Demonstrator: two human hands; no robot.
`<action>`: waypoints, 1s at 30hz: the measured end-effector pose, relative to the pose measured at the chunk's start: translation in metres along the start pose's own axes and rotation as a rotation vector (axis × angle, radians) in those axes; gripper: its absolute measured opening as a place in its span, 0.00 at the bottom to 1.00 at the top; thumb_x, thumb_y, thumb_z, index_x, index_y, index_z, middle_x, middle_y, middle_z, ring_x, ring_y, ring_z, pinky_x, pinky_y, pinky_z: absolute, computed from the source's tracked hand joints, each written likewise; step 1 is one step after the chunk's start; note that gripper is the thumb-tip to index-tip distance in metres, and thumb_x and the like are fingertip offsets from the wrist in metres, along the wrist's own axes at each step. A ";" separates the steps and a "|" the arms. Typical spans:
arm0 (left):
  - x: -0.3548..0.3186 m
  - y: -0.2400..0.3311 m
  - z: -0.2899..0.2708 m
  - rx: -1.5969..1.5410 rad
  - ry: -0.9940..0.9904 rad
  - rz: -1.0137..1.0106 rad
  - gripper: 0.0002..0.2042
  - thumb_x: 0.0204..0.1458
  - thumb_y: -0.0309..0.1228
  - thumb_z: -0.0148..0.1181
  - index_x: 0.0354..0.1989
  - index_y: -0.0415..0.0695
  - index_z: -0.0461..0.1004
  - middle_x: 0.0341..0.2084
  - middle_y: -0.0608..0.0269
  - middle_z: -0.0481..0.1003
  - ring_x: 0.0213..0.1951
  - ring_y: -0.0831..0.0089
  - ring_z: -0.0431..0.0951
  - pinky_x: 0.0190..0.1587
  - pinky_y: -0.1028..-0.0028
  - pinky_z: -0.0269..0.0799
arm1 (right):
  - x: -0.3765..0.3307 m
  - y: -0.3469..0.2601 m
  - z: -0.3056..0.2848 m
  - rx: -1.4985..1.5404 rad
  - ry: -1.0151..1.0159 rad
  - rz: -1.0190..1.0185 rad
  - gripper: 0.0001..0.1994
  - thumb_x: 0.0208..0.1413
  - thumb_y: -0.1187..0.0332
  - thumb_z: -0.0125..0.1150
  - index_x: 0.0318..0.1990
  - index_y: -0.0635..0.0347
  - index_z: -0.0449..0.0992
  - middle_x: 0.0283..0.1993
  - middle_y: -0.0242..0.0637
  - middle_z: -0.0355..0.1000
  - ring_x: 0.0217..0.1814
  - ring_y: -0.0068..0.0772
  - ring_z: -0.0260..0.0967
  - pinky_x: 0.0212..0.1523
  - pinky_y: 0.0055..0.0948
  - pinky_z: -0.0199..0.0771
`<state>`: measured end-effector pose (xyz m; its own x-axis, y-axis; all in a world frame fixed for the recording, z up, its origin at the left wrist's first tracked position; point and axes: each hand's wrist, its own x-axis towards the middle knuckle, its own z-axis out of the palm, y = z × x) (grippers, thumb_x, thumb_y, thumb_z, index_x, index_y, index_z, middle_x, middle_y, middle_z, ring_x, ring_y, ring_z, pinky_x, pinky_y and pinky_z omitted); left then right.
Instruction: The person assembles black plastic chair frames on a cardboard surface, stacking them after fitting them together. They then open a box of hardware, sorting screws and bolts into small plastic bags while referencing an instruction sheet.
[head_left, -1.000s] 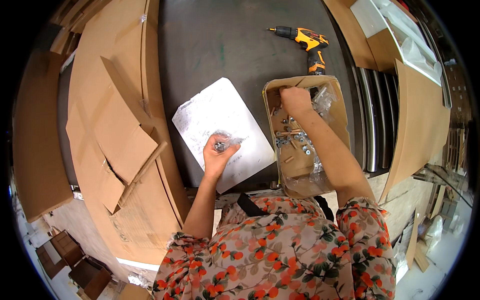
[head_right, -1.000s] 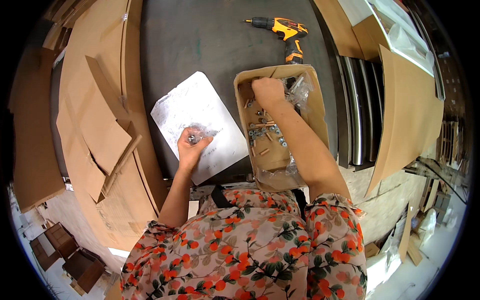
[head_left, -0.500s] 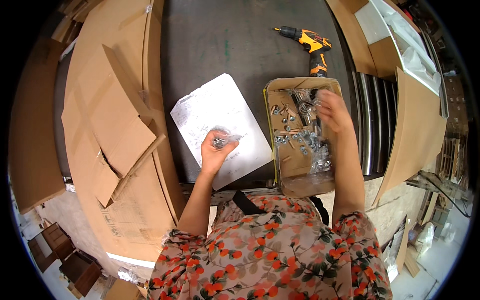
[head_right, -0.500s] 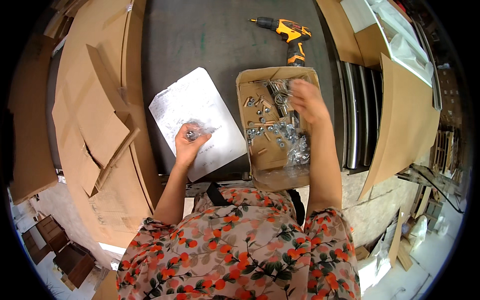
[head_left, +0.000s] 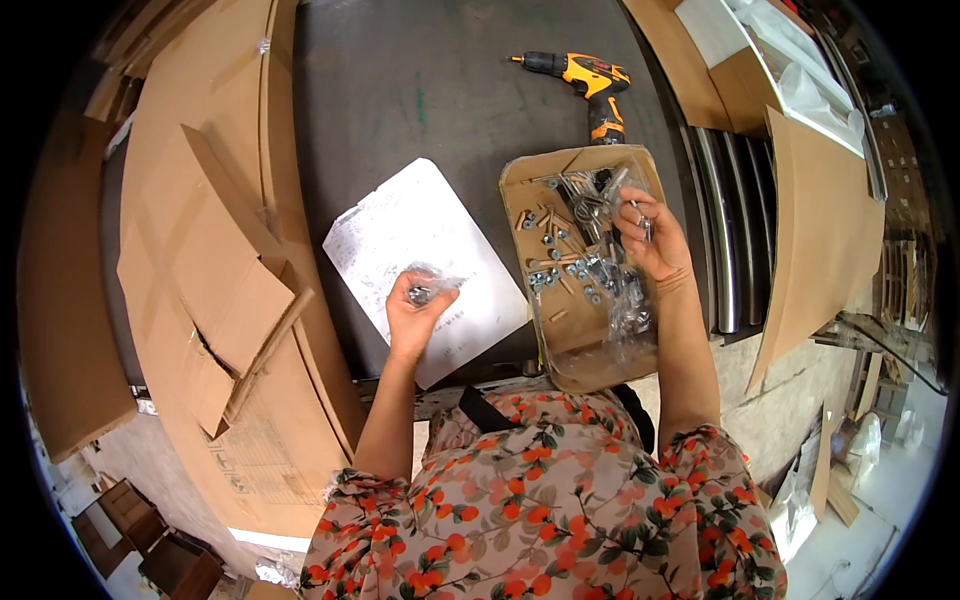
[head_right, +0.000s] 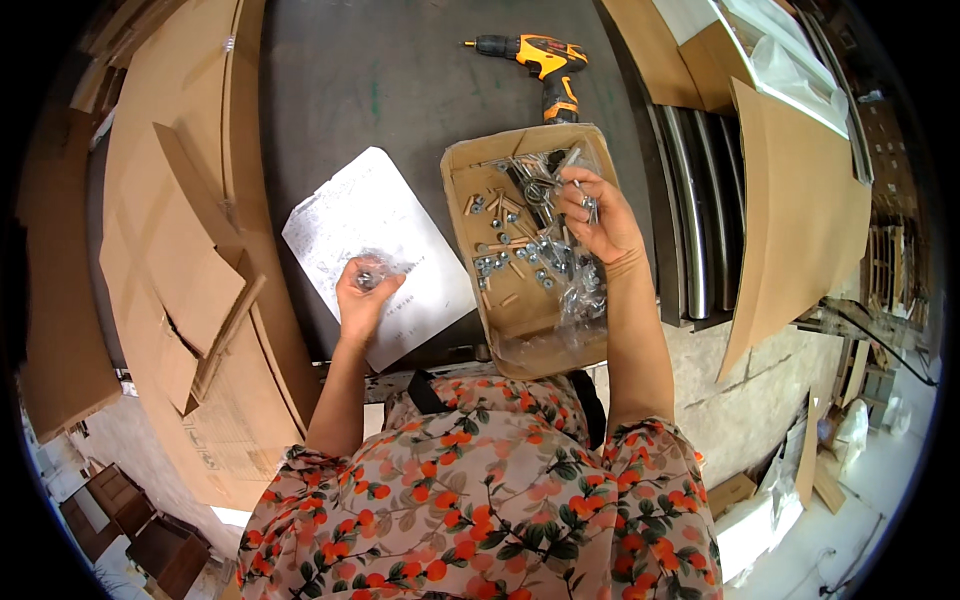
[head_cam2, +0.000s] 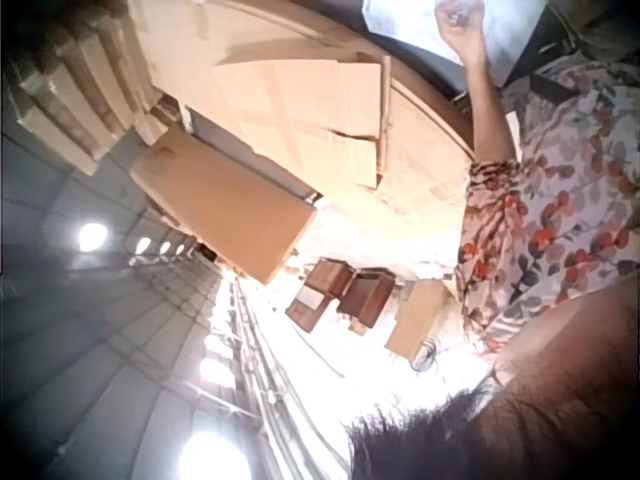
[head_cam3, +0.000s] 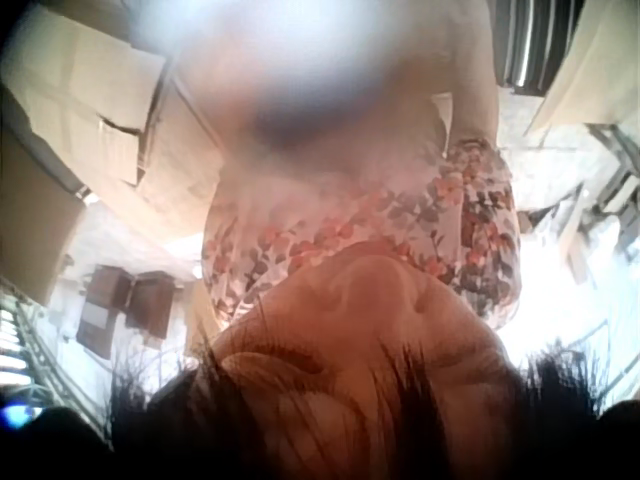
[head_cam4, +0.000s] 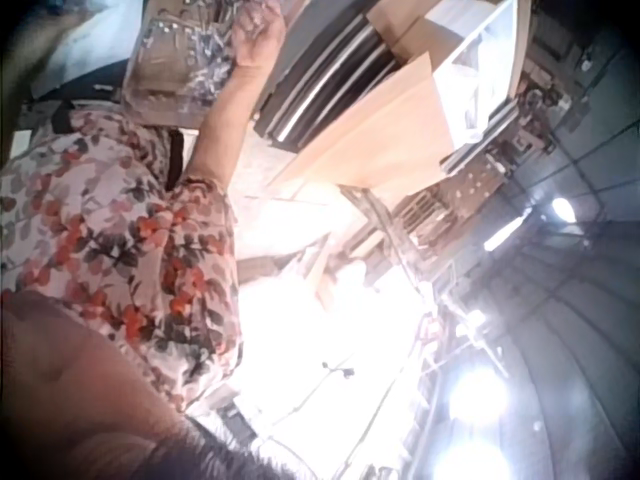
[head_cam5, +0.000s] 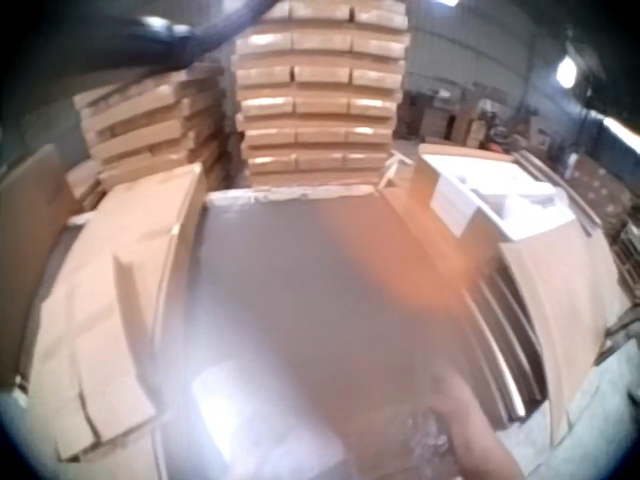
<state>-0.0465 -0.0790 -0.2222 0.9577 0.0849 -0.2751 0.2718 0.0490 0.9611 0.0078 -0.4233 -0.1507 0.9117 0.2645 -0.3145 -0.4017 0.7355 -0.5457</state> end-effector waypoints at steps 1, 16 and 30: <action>0.000 0.002 0.000 -0.005 0.000 0.000 0.14 0.37 0.20 0.69 0.29 0.43 0.68 0.26 0.71 0.71 0.29 0.83 0.69 0.33 0.81 0.67 | 0.000 0.000 0.001 -0.101 0.048 -0.002 0.07 0.55 0.72 0.50 0.40 0.62 0.68 0.27 0.30 0.60 0.25 0.18 0.55 0.17 0.13 0.53; 0.000 -0.007 -0.005 -0.052 -0.011 -0.030 0.14 0.36 0.21 0.69 0.29 0.43 0.68 0.26 0.71 0.70 0.31 0.82 0.69 0.35 0.81 0.67 | 0.069 0.029 -0.008 -2.075 0.311 0.079 0.11 0.47 0.67 0.53 0.35 0.59 0.78 0.37 0.50 0.73 0.42 0.53 0.70 0.44 0.41 0.70; 0.001 -0.003 -0.002 -0.013 -0.016 -0.002 0.13 0.37 0.20 0.67 0.29 0.43 0.69 0.25 0.72 0.71 0.28 0.84 0.68 0.33 0.82 0.66 | 0.096 0.050 -0.005 -2.198 0.452 -0.240 0.09 0.49 0.65 0.55 0.31 0.61 0.75 0.29 0.49 0.73 0.35 0.52 0.72 0.35 0.43 0.71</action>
<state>-0.0469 -0.0766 -0.2254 0.9586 0.0686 -0.2765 0.2725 0.0617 0.9602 0.0746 -0.3646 -0.2117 0.9974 -0.0439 -0.0578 -0.0560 -0.9721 -0.2279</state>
